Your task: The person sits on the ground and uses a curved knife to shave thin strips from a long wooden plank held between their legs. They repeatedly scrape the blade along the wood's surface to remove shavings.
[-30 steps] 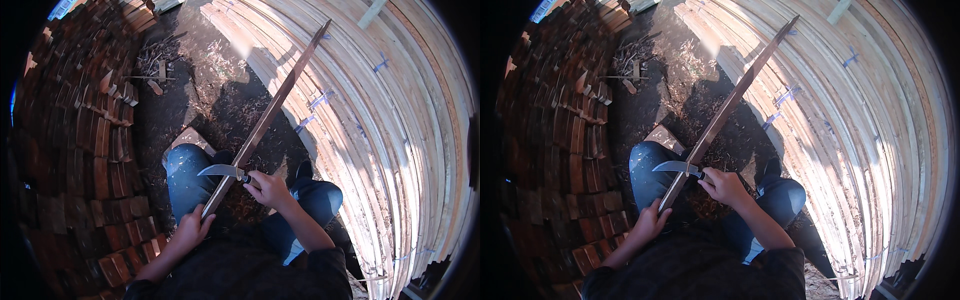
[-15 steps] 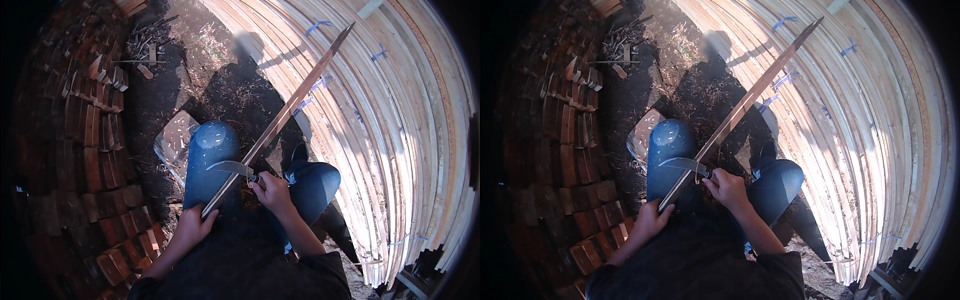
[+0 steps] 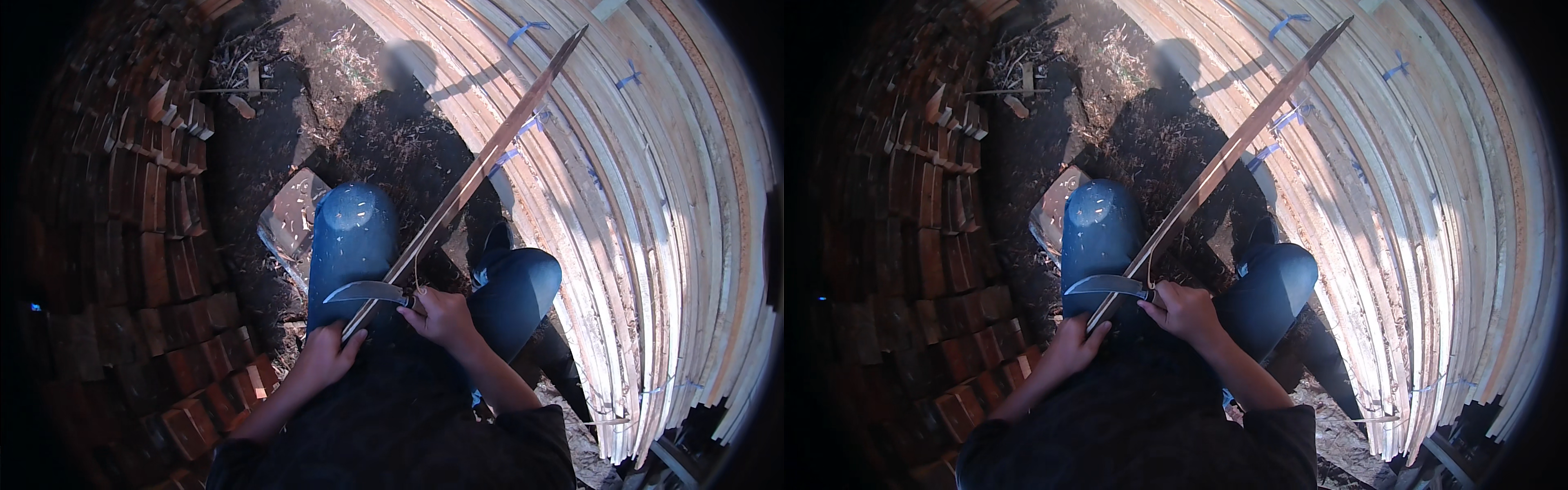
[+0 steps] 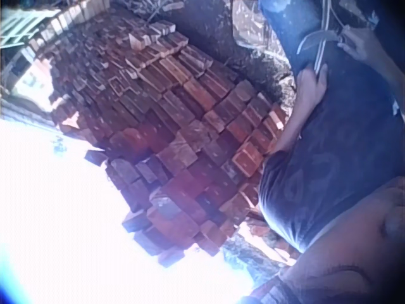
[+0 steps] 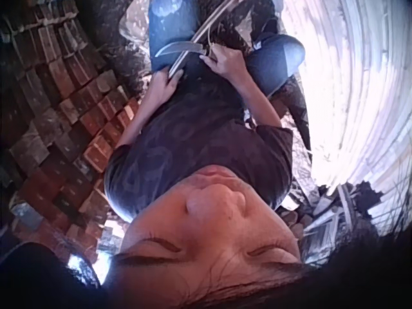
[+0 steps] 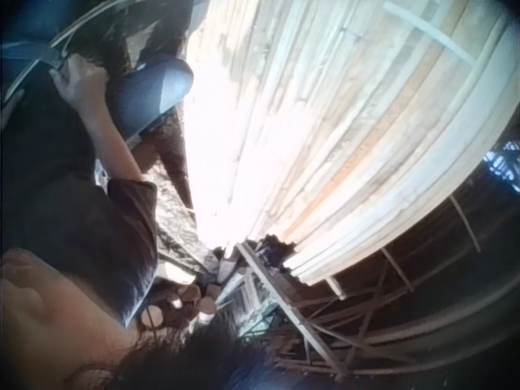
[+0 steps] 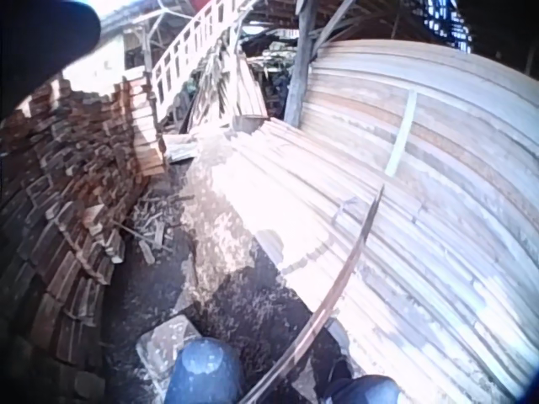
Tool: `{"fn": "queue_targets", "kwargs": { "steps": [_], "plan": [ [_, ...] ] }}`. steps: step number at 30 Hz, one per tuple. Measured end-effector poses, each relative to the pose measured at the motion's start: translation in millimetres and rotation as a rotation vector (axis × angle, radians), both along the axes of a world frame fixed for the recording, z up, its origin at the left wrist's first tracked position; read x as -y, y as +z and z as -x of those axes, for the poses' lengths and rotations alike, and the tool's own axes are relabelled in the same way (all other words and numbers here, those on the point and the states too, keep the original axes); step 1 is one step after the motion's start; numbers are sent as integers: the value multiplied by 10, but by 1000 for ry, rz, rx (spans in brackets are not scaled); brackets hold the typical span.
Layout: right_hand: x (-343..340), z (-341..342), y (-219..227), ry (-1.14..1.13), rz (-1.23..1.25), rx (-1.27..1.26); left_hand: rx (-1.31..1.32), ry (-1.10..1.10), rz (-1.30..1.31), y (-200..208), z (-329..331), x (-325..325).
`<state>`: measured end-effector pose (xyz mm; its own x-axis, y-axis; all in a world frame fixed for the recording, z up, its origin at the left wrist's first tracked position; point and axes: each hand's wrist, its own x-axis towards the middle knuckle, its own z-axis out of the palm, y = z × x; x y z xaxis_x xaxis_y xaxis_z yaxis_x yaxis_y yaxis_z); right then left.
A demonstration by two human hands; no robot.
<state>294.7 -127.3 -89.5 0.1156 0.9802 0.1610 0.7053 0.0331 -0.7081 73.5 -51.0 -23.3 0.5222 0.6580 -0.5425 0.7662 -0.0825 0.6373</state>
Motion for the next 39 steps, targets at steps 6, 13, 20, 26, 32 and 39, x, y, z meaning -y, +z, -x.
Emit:
{"fn": "queue_targets", "kwargs": {
  "steps": [6, 13, 20, 26, 32, 39],
  "plan": [
    [-128, -681, -148, -363, -29, 207, -9, 19, -89, -98, 28, 134],
    [-58, -296, -235, -395, 51, -103, 32, 19, -20, -77, 100, 120],
    [-68, -323, -312, -270, 333, -1095, 113, 21, 175, -65, 214, 44],
    [-31, -263, -231, -254, 245, -682, 202, 5, 409, -71, 368, -17],
    [-28, -42, 35, -65, 123, -220, 181, 30, 400, 21, 333, 51],
    [-3, 22, 110, 12, 165, -76, 142, -15, 257, -26, 301, 82]
  ]
}}
